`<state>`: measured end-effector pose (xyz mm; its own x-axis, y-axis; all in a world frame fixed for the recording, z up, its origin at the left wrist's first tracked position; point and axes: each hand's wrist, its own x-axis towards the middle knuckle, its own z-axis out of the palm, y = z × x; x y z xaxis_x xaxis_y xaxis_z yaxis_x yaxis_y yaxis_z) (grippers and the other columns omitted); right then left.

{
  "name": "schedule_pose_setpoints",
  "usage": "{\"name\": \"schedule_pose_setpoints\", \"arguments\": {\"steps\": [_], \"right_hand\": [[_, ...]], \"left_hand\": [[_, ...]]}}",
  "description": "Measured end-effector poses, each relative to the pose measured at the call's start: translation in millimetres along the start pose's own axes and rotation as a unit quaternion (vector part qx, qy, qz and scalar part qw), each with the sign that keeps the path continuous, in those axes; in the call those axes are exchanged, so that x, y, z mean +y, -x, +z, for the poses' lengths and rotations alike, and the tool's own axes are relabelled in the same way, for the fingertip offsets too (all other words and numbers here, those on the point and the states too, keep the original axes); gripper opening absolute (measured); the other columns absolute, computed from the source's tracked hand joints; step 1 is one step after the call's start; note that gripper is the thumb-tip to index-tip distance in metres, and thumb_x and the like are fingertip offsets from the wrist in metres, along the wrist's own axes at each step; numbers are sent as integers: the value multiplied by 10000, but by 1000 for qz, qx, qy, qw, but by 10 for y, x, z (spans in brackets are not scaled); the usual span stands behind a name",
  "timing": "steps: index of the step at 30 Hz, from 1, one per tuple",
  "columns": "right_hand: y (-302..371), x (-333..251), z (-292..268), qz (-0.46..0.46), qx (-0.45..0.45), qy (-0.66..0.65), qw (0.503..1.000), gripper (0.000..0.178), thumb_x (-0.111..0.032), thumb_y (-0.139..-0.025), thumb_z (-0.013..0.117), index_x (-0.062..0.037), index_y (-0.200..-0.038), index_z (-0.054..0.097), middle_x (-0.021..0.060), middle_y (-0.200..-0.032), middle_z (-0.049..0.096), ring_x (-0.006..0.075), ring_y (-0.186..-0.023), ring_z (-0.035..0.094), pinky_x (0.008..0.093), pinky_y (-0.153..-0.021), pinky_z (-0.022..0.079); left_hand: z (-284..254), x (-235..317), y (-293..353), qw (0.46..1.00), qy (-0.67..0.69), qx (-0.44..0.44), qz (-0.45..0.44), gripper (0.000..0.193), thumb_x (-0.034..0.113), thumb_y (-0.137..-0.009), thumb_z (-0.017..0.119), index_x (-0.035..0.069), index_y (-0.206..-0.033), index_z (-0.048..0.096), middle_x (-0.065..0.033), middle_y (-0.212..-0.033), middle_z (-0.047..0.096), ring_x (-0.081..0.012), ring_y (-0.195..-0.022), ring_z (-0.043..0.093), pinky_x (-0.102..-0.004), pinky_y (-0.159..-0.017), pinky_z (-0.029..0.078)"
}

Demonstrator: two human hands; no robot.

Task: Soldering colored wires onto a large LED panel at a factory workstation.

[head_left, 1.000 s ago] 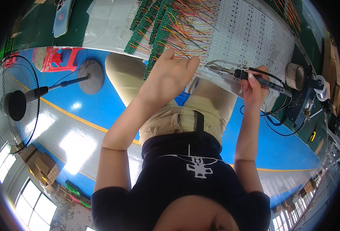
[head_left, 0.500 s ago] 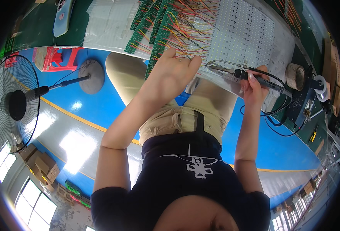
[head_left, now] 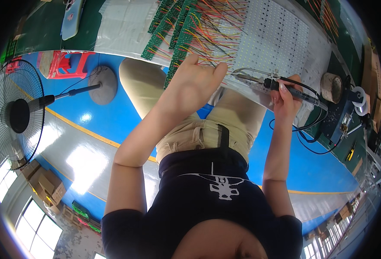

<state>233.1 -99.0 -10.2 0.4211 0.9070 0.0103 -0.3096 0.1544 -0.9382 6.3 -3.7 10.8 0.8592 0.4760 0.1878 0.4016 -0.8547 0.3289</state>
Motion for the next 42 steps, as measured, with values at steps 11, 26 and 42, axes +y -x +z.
{"name": "schedule_pose_setpoints", "arguments": {"steps": [11,26,42], "right_hand": [[9,36,-13,-21,16,47,999,120,45,-749,634,-16,-793,540,24,-722,502,70,-482,409,207,-388,337],[10,35,-17,-29,15,62,998,123,-7,-750,657,-16,-787,541,26,-709,509,59,-463,404,202,-388,339],[-51,-38,-32,-17,43,-47,998,114,-91,-799,555,-51,-784,450,-3,-509,356,68,-374,300,230,-361,260]], "left_hand": [[-21,10,-6,999,-6,-38,-9,510,57,-584,594,-52,-1063,457,-77,-647,528,-250,-618,529,-351,-659,351],[-62,34,-15,998,-15,-56,-14,475,51,-594,569,-51,-1044,456,-83,-641,525,-261,-594,517,-355,-640,347],[-42,45,1,999,-18,-39,-24,437,51,-622,560,-31,-1041,465,-87,-668,542,-261,-632,531,-356,-661,353]]}}
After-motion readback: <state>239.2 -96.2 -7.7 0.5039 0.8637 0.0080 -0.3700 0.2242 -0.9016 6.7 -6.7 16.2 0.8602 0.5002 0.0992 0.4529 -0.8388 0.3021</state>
